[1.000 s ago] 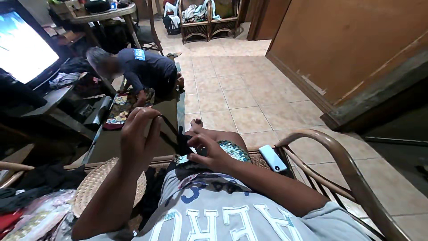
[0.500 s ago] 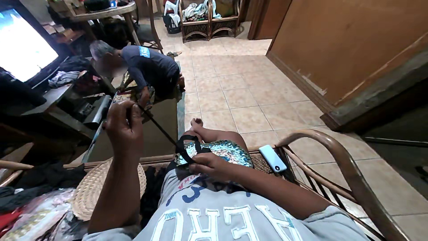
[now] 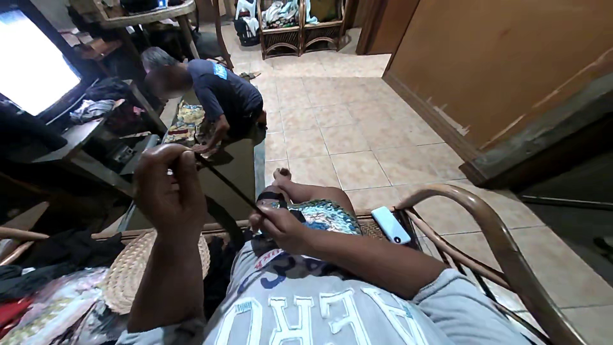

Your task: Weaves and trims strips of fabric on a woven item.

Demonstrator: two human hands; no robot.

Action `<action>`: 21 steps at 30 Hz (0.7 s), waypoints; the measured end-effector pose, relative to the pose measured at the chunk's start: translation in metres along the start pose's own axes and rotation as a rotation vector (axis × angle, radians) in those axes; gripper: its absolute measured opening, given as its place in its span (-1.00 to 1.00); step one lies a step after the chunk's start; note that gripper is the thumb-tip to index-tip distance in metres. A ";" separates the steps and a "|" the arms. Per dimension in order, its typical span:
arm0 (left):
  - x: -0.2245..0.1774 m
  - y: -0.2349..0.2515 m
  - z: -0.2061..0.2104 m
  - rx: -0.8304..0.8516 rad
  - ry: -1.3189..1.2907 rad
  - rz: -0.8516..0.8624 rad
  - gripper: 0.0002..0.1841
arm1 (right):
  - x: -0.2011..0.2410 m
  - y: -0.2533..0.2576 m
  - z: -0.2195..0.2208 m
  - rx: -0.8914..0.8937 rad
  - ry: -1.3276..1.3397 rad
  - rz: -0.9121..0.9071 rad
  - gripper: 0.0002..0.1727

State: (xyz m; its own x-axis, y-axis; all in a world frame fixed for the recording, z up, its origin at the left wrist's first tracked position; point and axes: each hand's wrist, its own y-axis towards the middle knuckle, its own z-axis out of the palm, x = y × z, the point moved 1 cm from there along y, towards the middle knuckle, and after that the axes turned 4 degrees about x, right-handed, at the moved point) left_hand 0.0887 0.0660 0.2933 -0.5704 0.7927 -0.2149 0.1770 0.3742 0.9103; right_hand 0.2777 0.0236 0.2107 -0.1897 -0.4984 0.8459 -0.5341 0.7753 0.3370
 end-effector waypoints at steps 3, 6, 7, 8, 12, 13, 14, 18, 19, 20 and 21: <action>0.017 -0.010 0.014 -0.013 0.098 -0.043 -0.74 | -0.014 -0.008 0.004 0.032 0.245 0.084 -0.63; 0.012 -0.020 0.018 0.017 -0.020 -0.087 -0.73 | -0.018 -0.010 0.008 0.051 0.387 0.121 -0.76; 0.010 -0.022 0.020 0.017 -0.093 -0.090 -0.73 | -0.016 -0.012 0.008 0.078 0.390 0.121 -0.80; 0.007 -0.024 0.021 0.017 -0.188 -0.111 -0.74 | -0.014 -0.013 0.007 0.116 0.380 0.132 -0.80; -0.014 -0.019 0.016 -0.006 -1.003 -0.417 -0.80 | -0.016 -0.018 0.006 0.212 0.279 0.173 -0.67; -0.021 -0.017 0.013 -0.036 -1.155 -0.515 -0.73 | -0.020 -0.020 0.008 0.202 0.247 0.132 -0.64; -0.027 -0.016 0.009 -0.076 -1.242 -0.601 -0.66 | -0.024 -0.022 0.008 0.197 0.206 0.086 -0.61; -0.032 -0.010 -0.007 -0.201 -1.381 -0.755 -0.52 | -0.020 -0.026 0.008 0.381 0.050 0.051 -0.57; -0.031 -0.008 -0.009 -0.229 -1.372 -0.777 -0.52 | -0.017 -0.027 0.010 0.435 0.050 0.074 -0.58; -0.031 -0.007 -0.010 -0.249 -1.354 -0.802 -0.51 | -0.016 -0.028 0.013 0.474 0.056 0.088 -0.58; -0.030 -0.006 -0.010 -0.264 -1.342 -0.820 -0.51 | -0.015 -0.028 0.015 0.503 0.064 0.098 -0.58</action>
State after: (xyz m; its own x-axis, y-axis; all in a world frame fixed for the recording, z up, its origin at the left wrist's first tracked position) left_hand 0.0967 0.0353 0.2980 0.6766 0.3110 -0.6674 -0.0274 0.9164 0.3993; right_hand 0.2831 0.0033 0.1828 -0.2162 -0.3957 0.8926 -0.8494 0.5271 0.0279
